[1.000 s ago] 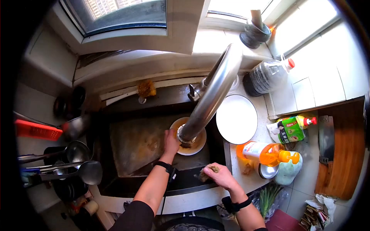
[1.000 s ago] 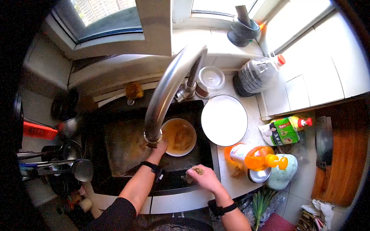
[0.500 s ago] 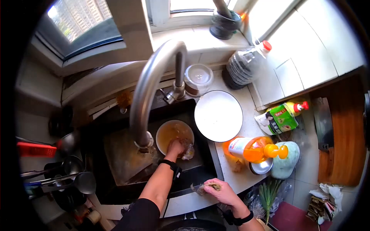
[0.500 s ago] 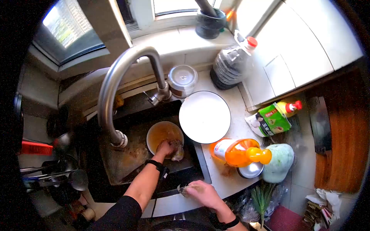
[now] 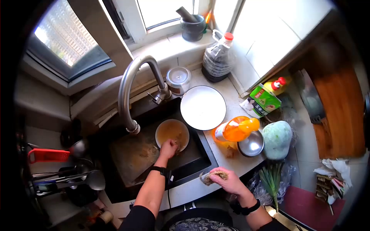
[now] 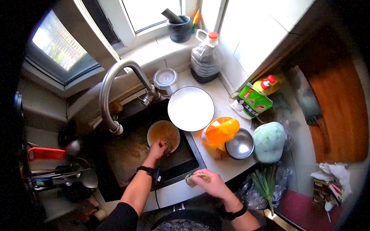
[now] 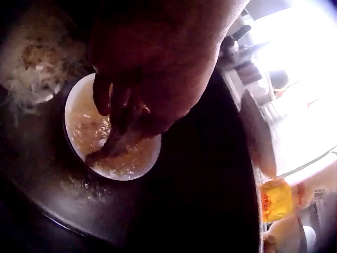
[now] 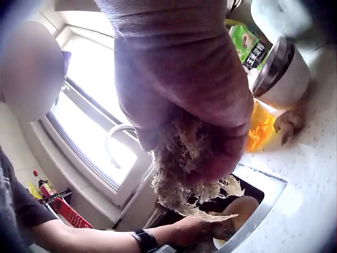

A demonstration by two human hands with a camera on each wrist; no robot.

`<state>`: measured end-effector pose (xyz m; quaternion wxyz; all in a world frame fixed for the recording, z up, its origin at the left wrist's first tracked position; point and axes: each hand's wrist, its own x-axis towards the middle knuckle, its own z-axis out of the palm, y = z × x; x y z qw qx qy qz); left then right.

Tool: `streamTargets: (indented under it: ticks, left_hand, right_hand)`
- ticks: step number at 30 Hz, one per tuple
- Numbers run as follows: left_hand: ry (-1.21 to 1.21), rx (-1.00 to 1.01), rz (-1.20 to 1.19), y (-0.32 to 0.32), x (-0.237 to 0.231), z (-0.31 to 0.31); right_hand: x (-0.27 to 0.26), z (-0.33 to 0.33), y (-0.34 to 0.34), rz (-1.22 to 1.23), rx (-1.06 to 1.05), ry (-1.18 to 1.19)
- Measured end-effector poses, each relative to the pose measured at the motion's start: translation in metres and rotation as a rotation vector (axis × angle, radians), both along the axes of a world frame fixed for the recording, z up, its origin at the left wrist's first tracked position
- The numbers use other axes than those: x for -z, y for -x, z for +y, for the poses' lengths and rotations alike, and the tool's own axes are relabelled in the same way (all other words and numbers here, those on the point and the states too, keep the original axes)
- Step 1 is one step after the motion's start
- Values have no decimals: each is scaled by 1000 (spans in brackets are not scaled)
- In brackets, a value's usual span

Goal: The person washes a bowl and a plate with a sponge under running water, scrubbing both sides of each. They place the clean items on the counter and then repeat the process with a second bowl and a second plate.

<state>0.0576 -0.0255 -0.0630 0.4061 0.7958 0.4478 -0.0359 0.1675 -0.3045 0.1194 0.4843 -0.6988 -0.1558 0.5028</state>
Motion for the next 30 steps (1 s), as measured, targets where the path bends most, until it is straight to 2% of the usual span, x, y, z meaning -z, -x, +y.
streamTargets:
  ticks: [3, 5, 9, 11, 12, 13, 14, 15, 17, 20, 23, 25, 27, 28, 30]
  left_hand:
    - [-47, -2, -48, 12, -43, 0]
    - [-47, -5, -137, 28, -56, 9]
    - [-101, 28, -275, 53, -66, 19]
    - [11, 78, -383, 66, -50, 32]
    - [198, 13, -425, 70, -55, 33]
    - [451, -143, -498, 73, -82, 22]
    - [529, -169, -595, 75, -86, 16]
    - [548, -174, -566, 76, -115, 8]
    - [626, -214, -554, 81, -133, 0]
    - [647, -148, -651, 84, -174, -35]
    - [628, 54, -580, 87, -188, -66]
    - [674, 143, -596, 83, -209, -108]
    - [790, 218, -585, 78, -220, -150]
    - [822, 258, -564, 74, -225, -172]
    - [825, 369, -507, 67, -216, -211]
  right_hand:
    - [-18, -16, 8, -47, 51, -56]
    - [-44, -27, 16, 0, 157, -29]
    - [-57, -68, 37, -17, 426, -220]
    - [-52, -94, 46, -43, 552, -287]
    - [-56, -105, 52, -91, 607, -314]
    - [-56, -117, 57, -101, 675, -335]
    - [-56, -132, 62, -124, 717, -304]
    - [-57, -146, 67, -147, 758, -280]
    - [-60, -172, 78, -131, 846, -283]
    - [-59, -215, 101, -16, 971, -288]
    - [-45, -257, 128, -62, 1083, -259]
    - [-45, -283, 148, -56, 1139, -242]
    - [-50, -308, 166, -29, 1179, -207]
    - [-43, -319, 177, -107, 1222, -194]
    - [-39, -347, 194, -111, 1261, -161]
